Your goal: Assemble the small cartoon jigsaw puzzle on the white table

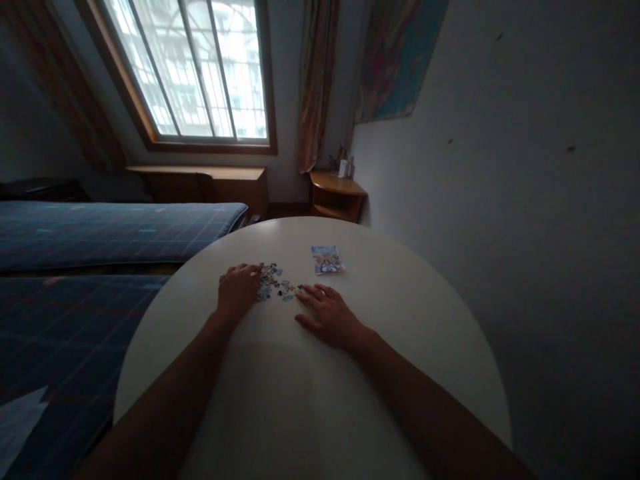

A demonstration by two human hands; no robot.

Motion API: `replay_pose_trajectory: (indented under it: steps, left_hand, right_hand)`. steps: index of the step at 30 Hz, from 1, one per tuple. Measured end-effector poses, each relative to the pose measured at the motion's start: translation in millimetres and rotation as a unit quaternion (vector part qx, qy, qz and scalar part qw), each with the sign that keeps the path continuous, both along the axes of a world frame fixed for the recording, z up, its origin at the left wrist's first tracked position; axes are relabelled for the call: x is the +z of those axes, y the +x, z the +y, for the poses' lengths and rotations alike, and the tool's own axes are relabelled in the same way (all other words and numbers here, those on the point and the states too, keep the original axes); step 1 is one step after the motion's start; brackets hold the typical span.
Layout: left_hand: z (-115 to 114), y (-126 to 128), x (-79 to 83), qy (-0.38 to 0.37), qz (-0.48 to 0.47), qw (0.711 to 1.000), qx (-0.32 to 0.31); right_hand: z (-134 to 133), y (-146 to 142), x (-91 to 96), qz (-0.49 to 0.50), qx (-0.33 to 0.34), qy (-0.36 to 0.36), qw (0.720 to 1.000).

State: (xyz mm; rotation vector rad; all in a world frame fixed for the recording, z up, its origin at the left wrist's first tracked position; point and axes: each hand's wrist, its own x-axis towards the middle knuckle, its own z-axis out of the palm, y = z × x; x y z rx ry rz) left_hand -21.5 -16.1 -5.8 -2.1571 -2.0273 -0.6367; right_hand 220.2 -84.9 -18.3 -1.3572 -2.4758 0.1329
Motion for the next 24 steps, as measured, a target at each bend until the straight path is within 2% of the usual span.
replay_pose_trajectory:
  steps: [5, 16, 24]
  left_hand:
    - [1, -18, -2.5, -0.034, 0.019, 0.999, 0.023]
    - [9, -16, -6.6, -0.048, 0.04, 0.998, 0.023]
    - [12, -17, -4.3, -0.022, 0.008, 0.999, 0.035]
  right_hand:
    - [0, 0, 0.3, -0.003, 0.001, -0.006, 1.0]
    - [-1, -1, 3.3, -0.007, 0.001, -0.011, 1.0]
    - [-1, 0, 1.9, -0.006, 0.002, -0.001, 1.0]
